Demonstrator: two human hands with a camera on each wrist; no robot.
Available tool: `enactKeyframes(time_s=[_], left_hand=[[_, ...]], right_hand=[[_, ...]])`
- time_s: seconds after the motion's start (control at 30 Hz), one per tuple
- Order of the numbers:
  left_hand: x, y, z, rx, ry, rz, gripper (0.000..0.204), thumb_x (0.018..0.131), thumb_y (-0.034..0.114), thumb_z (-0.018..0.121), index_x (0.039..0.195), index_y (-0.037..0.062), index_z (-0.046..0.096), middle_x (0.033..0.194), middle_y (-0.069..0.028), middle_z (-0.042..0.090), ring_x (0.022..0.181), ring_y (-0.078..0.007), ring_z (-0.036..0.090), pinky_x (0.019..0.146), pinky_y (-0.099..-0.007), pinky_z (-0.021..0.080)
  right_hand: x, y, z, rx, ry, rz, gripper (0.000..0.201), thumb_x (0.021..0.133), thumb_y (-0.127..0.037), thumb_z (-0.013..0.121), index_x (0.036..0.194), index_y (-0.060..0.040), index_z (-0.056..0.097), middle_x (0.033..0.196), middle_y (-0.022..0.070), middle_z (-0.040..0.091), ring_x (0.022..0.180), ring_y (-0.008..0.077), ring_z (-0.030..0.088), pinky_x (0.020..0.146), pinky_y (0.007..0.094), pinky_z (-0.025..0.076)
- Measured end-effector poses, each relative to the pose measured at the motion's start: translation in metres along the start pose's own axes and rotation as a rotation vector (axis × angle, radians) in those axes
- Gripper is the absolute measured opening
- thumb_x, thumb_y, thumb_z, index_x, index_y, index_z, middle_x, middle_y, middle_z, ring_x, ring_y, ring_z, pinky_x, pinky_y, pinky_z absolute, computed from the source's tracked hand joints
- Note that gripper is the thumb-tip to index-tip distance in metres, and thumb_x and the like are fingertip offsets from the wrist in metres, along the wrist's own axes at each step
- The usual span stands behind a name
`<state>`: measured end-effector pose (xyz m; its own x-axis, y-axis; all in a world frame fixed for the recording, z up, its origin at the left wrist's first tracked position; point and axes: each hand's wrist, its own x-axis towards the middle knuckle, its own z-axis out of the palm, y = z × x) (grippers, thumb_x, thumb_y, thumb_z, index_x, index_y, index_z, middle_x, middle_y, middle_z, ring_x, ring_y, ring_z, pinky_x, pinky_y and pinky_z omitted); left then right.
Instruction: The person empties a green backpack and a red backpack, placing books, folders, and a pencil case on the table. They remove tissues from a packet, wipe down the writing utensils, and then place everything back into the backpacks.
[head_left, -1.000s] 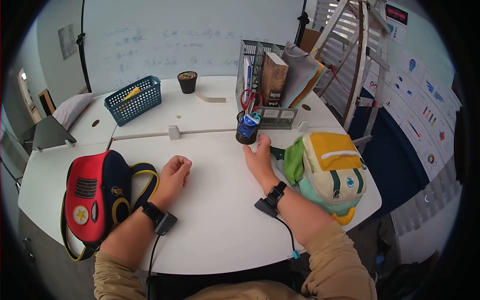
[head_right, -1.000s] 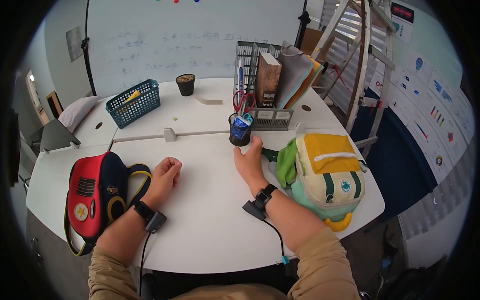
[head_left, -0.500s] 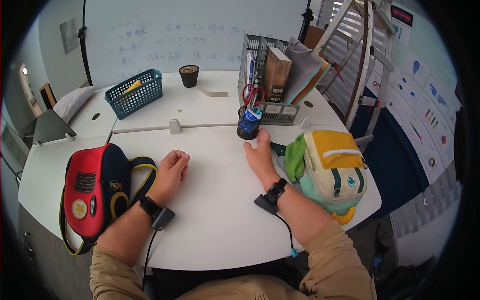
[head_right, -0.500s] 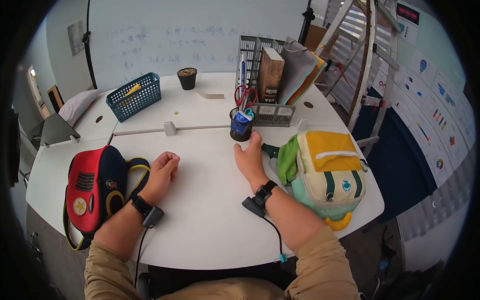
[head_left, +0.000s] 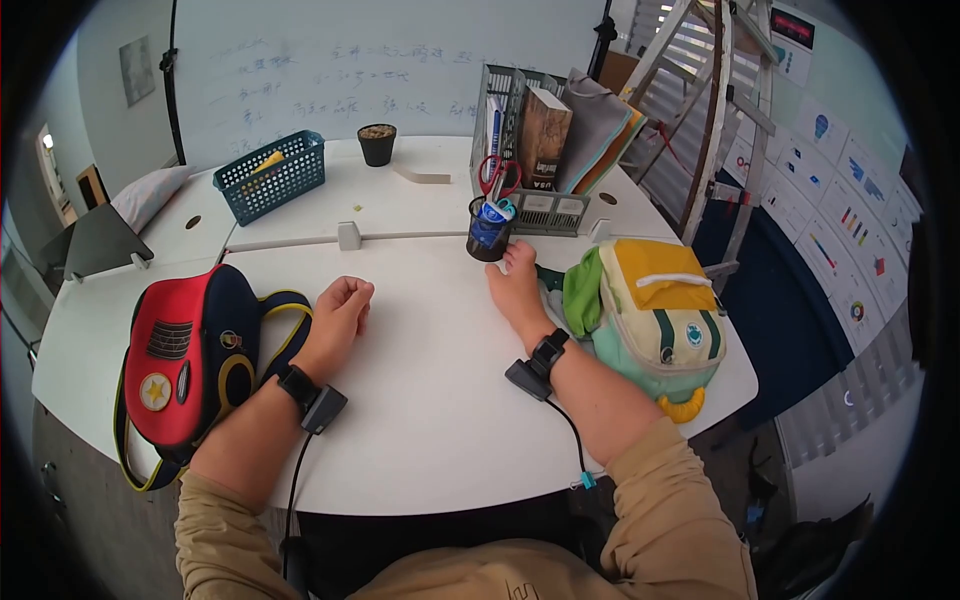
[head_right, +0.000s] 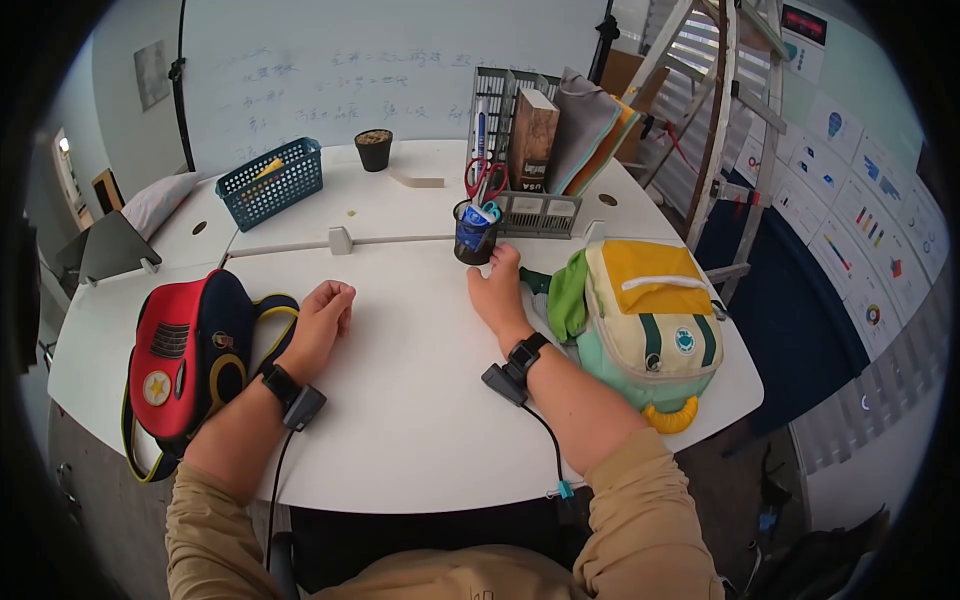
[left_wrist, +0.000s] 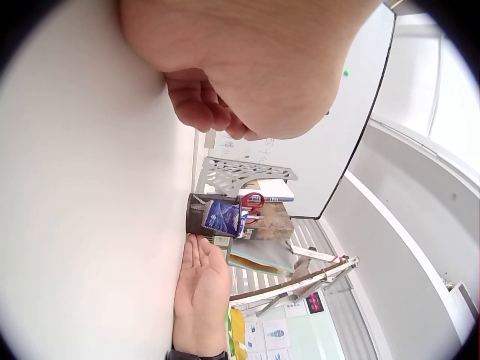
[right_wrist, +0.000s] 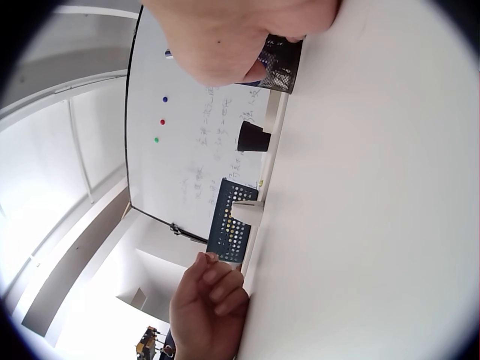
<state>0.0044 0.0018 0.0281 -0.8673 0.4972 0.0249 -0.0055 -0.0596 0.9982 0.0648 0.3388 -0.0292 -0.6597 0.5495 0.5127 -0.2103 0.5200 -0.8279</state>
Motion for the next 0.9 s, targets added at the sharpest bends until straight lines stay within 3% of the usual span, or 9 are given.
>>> enactKeyframes(time_s=[0.1, 0.5, 0.6, 0.7, 0.9], left_hand=[[0.005, -0.009, -0.004, -0.038, 0.001, 0.019, 0.019, 0.116, 0.027, 0.069, 0.109, 0.0107, 0.064, 0.081, 0.0038, 0.058, 0.068, -0.0081, 0.053, 0.062, -0.0266, 0.045], [0.001, -0.006, -0.001, -0.002, -0.024, 0.05, 0.021, 0.115, 0.027, 0.071, 0.112, 0.0077, 0.065, 0.085, 0.0031, 0.061, 0.068, -0.0065, 0.054, 0.06, -0.025, 0.046], [-0.001, -0.003, 0.0, 0.008, -0.013, 0.048, 0.02, 0.115, 0.027, 0.071, 0.112, 0.0077, 0.065, 0.085, 0.003, 0.061, 0.068, -0.0067, 0.055, 0.06, -0.025, 0.047], [0.0, -0.006, -0.001, 0.002, -0.012, 0.045, 0.02, 0.115, 0.027, 0.071, 0.112, 0.0076, 0.065, 0.086, 0.0028, 0.061, 0.068, -0.0066, 0.056, 0.06, -0.0251, 0.047], [0.001, -0.006, -0.002, -0.003, 0.0, 0.04, 0.02, 0.115, 0.026, 0.071, 0.111, 0.0073, 0.065, 0.085, 0.0027, 0.062, 0.068, -0.0067, 0.056, 0.06, -0.0254, 0.048]], right_hand=[[0.001, 0.001, -0.001, 0.037, -0.018, 0.004, 0.068, 0.097, -0.005, 0.073, 0.153, 0.0125, 0.038, 0.146, 0.0301, 0.059, 0.135, 0.0372, 0.064, 0.12, 0.0447, 0.051], [-0.002, -0.011, -0.008, -0.049, -0.078, -0.005, 0.06, 0.098, -0.004, 0.073, 0.15, 0.0079, 0.046, 0.144, 0.0287, 0.067, 0.137, 0.0369, 0.067, 0.118, 0.0433, 0.053], [-0.003, -0.028, -0.013, -0.012, -0.136, 0.143, 0.06, 0.098, -0.006, 0.074, 0.15, 0.0069, 0.046, 0.141, 0.0248, 0.071, 0.135, 0.0345, 0.068, 0.116, 0.0418, 0.054], [-0.007, -0.048, -0.015, 0.112, -0.209, 0.189, 0.064, 0.098, -0.007, 0.074, 0.153, 0.0074, 0.044, 0.139, 0.021, 0.074, 0.131, 0.0317, 0.069, 0.115, 0.0404, 0.054], [0.0, -0.018, -0.007, 0.073, -0.136, 0.177, 0.086, 0.099, -0.01, 0.075, 0.167, 0.0091, 0.025, 0.147, 0.0238, 0.069, 0.136, 0.0335, 0.066, 0.118, 0.0419, 0.051]])
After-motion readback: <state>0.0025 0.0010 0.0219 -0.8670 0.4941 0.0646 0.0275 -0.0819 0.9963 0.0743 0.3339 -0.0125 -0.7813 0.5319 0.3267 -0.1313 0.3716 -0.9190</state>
